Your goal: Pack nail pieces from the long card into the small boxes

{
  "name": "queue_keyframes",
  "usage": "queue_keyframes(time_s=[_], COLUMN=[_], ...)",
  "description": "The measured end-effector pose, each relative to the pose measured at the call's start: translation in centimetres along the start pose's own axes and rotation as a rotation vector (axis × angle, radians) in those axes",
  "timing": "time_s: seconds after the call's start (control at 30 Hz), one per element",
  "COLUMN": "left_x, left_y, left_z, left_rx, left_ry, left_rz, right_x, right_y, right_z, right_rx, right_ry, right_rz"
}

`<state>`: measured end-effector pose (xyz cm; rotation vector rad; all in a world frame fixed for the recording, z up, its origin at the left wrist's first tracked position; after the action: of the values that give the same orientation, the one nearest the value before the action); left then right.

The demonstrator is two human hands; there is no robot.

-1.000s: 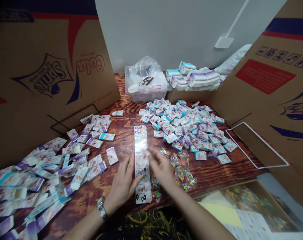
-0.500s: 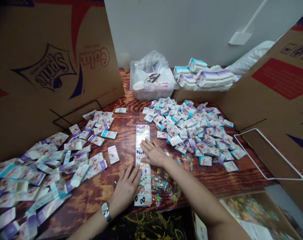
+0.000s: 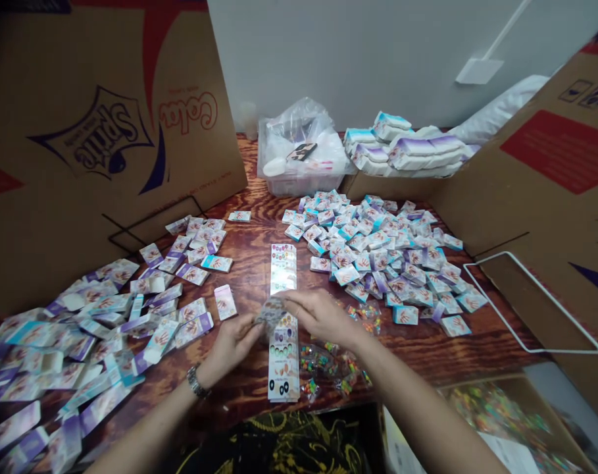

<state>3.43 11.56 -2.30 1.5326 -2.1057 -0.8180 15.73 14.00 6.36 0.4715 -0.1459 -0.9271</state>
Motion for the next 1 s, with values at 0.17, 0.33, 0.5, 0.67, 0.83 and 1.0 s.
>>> queue_keyframes(time_s=[0.17,0.33,0.5,0.67,0.83,1.0], left_x=[0.2,0.7,0.9,1.1,1.5,2.6], left_y=[-1.9,-2.7,-1.9,-1.7,-2.0,-4.1], left_z=[2.1,1.3,-0.5,-1.9,0.5,2.1], left_rx=[0.648,1.113,1.142,1.006,0.961,1.102], left_ry=[0.357,0.499,0.402,0.300,0.445,0.675], left_rz=[0.011,0.064,0.089,0.164,0.065,0.050], right_x=[1.2,2.9,1.8,0.8,1.9,4.2], right_y=[-1.6,-6.8,-5.1,-2.7,-5.3,-8.0], right_z=[2.2,3.0,1.3,-0.5,0.3,0.9], right_rx=[0.124,0.367,0.218,0.215,0.447,0.645], right_ry=[0.170,0.296,0.110,0.009,0.196,0.339], right_rz=[-0.081,0.084,0.022,-0.167,-0.181,-0.166])
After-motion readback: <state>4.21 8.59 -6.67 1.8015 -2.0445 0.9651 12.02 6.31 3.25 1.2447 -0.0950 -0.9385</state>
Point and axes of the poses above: each hand's wrist, its own x-axis away from the middle knuckle, its own y-axis out of the back of the hand, z = x × y, the point moved 10 cm from there along -x, towards the middle knuckle, and after that the axes turned 13 degrees about -x, right-handed, at the moved point
